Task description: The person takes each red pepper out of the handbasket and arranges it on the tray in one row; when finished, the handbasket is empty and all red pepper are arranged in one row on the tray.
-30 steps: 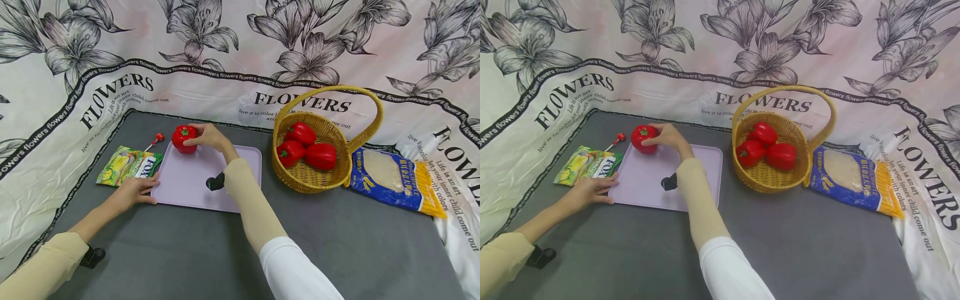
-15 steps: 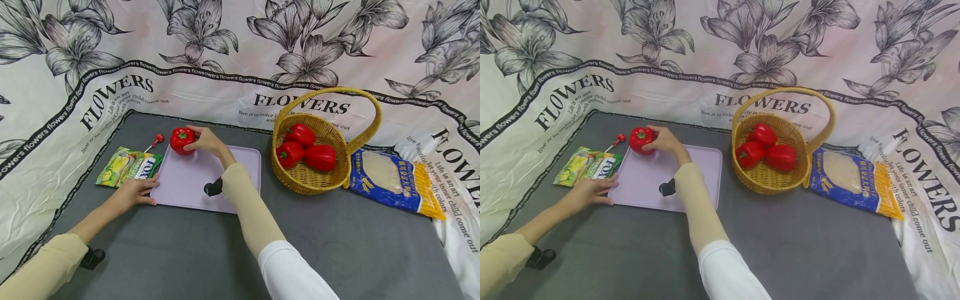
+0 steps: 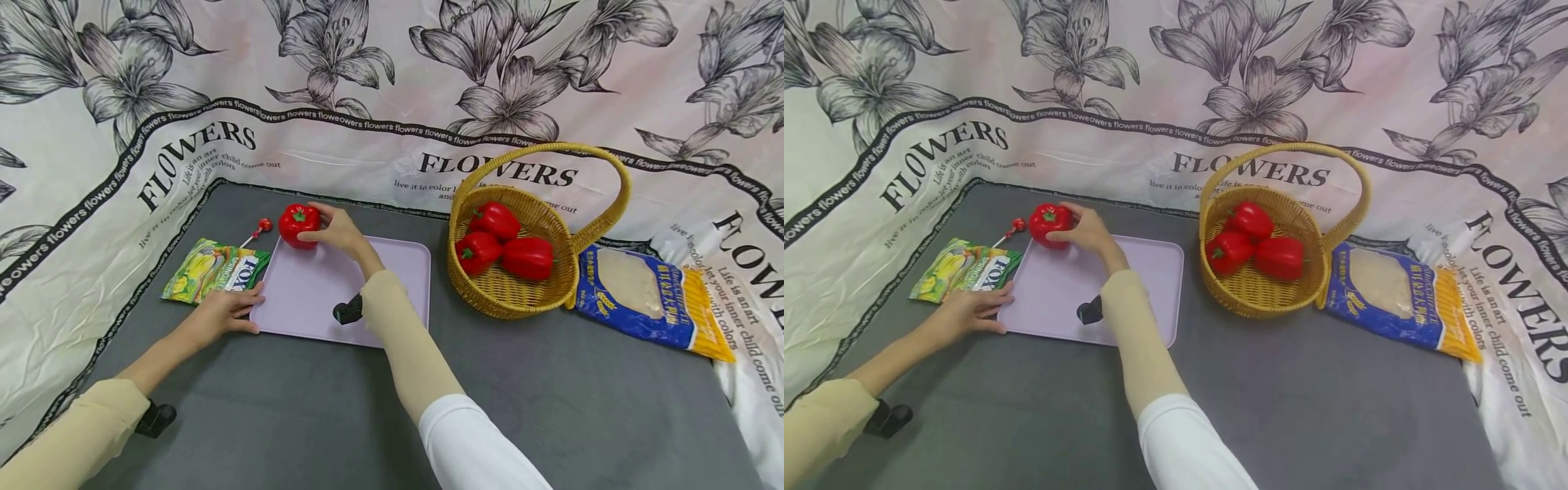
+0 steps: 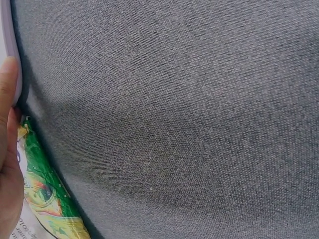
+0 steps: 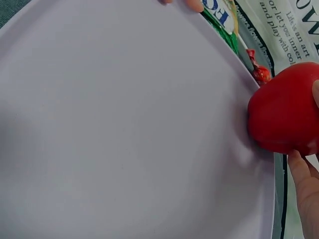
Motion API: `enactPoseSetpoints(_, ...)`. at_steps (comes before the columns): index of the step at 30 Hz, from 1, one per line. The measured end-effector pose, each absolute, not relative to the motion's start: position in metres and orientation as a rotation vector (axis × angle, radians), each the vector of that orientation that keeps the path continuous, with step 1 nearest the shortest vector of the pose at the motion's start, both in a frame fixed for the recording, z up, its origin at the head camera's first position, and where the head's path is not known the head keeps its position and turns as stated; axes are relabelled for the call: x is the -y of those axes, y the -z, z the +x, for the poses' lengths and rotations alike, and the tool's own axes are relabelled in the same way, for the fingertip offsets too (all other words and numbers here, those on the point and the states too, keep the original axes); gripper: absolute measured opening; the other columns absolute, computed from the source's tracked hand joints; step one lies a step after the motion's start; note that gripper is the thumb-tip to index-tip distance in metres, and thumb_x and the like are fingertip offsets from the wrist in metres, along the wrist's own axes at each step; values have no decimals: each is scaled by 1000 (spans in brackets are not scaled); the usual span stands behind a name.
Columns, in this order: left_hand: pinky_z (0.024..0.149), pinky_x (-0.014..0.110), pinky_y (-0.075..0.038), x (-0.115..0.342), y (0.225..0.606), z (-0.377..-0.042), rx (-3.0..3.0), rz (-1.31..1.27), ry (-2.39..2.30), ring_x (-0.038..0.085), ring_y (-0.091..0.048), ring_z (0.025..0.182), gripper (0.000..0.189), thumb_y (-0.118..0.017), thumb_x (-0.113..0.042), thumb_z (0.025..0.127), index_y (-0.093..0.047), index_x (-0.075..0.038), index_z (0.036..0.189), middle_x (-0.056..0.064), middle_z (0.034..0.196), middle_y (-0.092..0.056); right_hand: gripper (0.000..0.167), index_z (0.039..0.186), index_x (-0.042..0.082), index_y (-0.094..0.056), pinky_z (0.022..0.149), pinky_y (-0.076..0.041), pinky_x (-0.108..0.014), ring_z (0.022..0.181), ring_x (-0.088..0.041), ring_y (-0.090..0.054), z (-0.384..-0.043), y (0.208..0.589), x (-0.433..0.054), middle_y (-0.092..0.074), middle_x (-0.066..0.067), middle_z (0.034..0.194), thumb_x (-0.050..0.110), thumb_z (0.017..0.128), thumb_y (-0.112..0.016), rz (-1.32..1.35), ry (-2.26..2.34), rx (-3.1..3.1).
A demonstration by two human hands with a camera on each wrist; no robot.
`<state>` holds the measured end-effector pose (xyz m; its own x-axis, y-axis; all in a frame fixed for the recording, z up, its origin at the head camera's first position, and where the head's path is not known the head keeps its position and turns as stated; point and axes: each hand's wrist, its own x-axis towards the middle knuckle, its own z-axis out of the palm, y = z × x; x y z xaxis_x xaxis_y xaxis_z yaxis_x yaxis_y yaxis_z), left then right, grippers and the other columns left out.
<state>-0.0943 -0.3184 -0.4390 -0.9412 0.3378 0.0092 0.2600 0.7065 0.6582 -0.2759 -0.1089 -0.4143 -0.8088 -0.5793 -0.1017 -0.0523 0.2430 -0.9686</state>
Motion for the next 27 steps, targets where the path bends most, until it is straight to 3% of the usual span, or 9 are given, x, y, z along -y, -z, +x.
enactPoseSetpoints(11,80,38,-53,317,440,-96,-2798,493,-1060,37,-61,105,57,-81,-4,70,-58,16,118,32,132,-46,70,146,3,-35,108,-35,-35,137,-28,-36,-264,386,104,-38,-16,149,4,86,-70,-594,1580,-1990)
enactPoseSetpoints(16,82,40,-52,317,440,-97,-2782,470,-1064,38,-60,108,57,-81,-5,71,-58,16,119,32,133,-45,70,147,6,-35,110,-32,-37,139,-27,-33,-273,398,110,-35,-13,152,5,87,-70,-595,1610,-1953)
enactPoseSetpoints(20,83,39,-51,319,441,-97,-2777,457,-1062,37,-59,109,58,-81,-4,70,-58,14,119,31,134,-45,70,148,11,-36,107,-36,-32,138,-22,-36,-279,414,115,-36,-7,152,12,87,-71,-583,1610,-2008)
enactPoseSetpoints(27,83,39,-51,320,440,-97,-2758,443,-1075,38,-59,109,58,-81,-5,71,-58,14,120,31,134,-44,69,146,9,-38,105,-39,-33,135,-26,-40,-279,422,118,-38,-8,151,17,87,-72,-602,1583,-2030)
